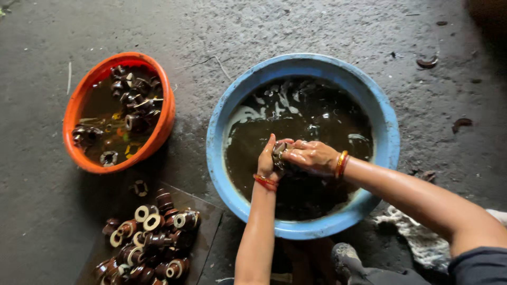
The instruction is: The person sits on the floor and repeatedly picks up small brown wooden parts from a pile, scrubs them with a cloth in a blue basin of soapy water, and places them back on the pile. The person handles the items one at a time, scrubbing both the exterior and interior surfaces.
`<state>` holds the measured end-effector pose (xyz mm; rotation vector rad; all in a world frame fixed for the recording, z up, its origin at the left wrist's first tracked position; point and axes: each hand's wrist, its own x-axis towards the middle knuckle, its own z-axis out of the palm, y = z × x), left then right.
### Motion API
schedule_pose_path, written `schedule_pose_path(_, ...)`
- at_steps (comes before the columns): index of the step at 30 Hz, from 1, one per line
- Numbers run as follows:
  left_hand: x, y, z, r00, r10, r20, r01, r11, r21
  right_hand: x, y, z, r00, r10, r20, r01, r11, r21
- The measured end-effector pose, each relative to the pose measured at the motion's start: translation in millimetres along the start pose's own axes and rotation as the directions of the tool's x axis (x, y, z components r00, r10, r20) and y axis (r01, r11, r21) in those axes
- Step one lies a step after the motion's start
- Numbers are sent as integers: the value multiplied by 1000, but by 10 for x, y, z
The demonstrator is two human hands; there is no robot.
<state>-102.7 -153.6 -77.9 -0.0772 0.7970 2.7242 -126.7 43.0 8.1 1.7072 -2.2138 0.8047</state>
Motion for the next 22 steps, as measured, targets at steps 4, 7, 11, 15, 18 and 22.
schedule_pose_path(4, 11, -10, 48, 994, -47, -96, 36, 992, -117, -49, 85, 37, 989, 146, -32, -148, 987, -69)
schedule_pose_path(7, 13, -125, 161, 970, 157, -186, -168, 985, -40, 81, -96, 72, 920, 371, -124, -373, 928, 6)
schedule_pose_path(11, -41, -39, 176, 963, 224, -153, -241, 965, -104, 127, -38, -253, 998, 50, -45, -55, 993, -104)
schedule_pose_path(15, -169, 192, 163, 971, 139, -196, -187, 949, -254, 56, 46, -465, 981, 112, -157, -149, 957, -249)
schedule_pose_path(18, -160, 184, 119, 961, 173, -215, -220, 950, -223, 9, 195, -392, 897, 435, -78, -432, 824, -366)
schedule_pose_path(22, 117, -92, -141, 733, 608, -304, -360, 727, 585, -28, 306, 139, 835, 535, -129, -501, 643, -580)
